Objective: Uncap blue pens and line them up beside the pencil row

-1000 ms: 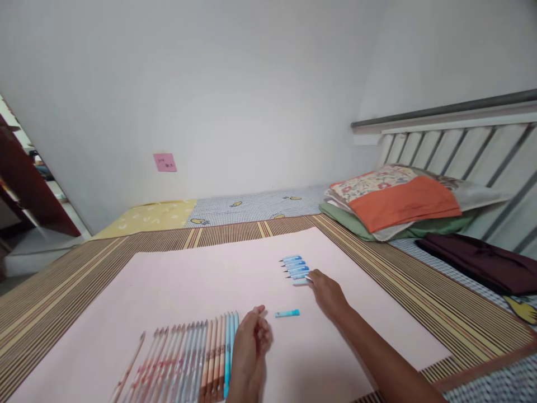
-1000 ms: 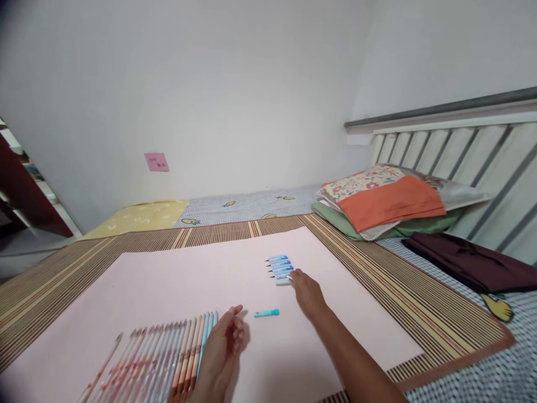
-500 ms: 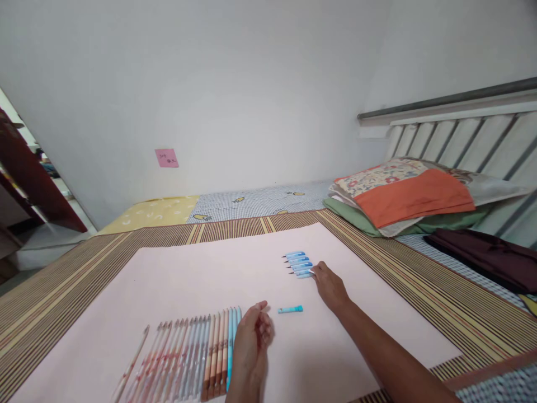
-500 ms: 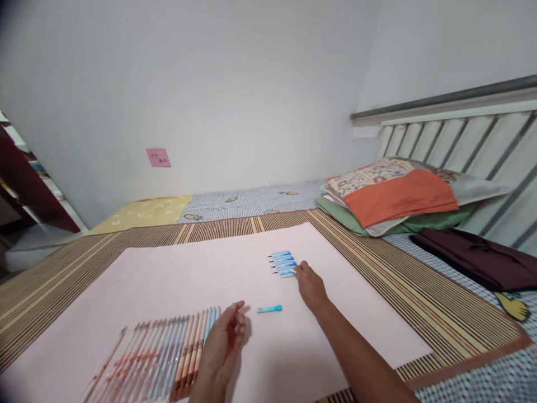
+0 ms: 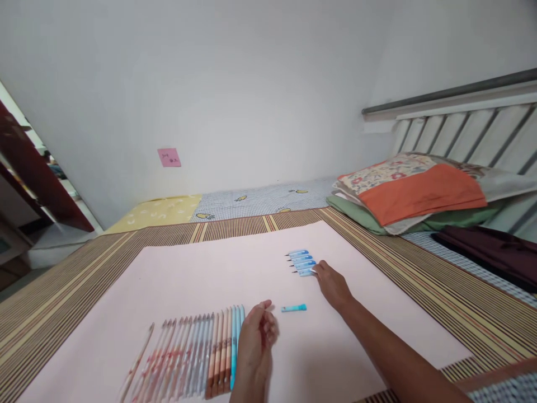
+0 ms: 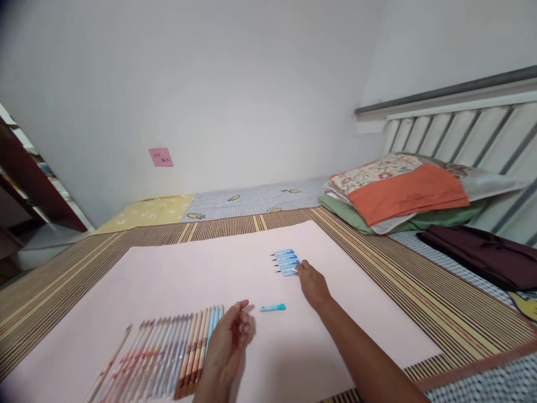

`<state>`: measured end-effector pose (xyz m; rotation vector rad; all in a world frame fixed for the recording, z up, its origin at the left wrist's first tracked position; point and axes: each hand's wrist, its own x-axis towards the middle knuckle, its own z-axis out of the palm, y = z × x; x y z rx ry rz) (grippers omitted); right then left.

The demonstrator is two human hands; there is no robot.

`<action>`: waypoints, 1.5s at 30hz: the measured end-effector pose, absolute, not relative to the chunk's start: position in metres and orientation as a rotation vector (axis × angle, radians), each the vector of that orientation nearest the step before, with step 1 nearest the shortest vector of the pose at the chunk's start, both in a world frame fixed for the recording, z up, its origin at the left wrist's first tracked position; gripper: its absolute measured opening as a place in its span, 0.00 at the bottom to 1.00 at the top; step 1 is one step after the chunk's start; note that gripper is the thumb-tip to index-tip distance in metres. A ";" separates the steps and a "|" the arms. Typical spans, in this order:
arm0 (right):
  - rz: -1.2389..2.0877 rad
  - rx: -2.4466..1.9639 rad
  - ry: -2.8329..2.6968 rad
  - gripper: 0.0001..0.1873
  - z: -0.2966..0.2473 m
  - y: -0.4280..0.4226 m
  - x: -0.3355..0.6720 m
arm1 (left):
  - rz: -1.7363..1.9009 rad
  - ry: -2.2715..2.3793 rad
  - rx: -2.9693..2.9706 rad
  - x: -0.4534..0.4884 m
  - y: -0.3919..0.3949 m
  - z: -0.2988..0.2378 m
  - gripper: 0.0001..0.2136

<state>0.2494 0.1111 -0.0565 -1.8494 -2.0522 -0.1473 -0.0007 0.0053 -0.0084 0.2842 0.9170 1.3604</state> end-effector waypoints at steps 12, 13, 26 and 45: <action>0.084 -1.678 -1.721 0.18 -0.024 0.093 0.243 | 1.373 0.911 0.298 -0.002 0.006 -0.010 0.17; 0.221 -1.638 -1.640 0.21 -0.017 0.090 0.242 | 1.368 0.907 0.304 -0.002 0.006 -0.010 0.17; 1.101 -1.306 -1.098 0.26 -0.033 0.092 0.242 | 1.370 0.919 0.295 -0.002 0.006 -0.011 0.16; -0.110 -1.730 -2.115 0.12 -0.040 0.097 0.253 | 1.376 0.912 0.296 -0.002 0.007 -0.013 0.16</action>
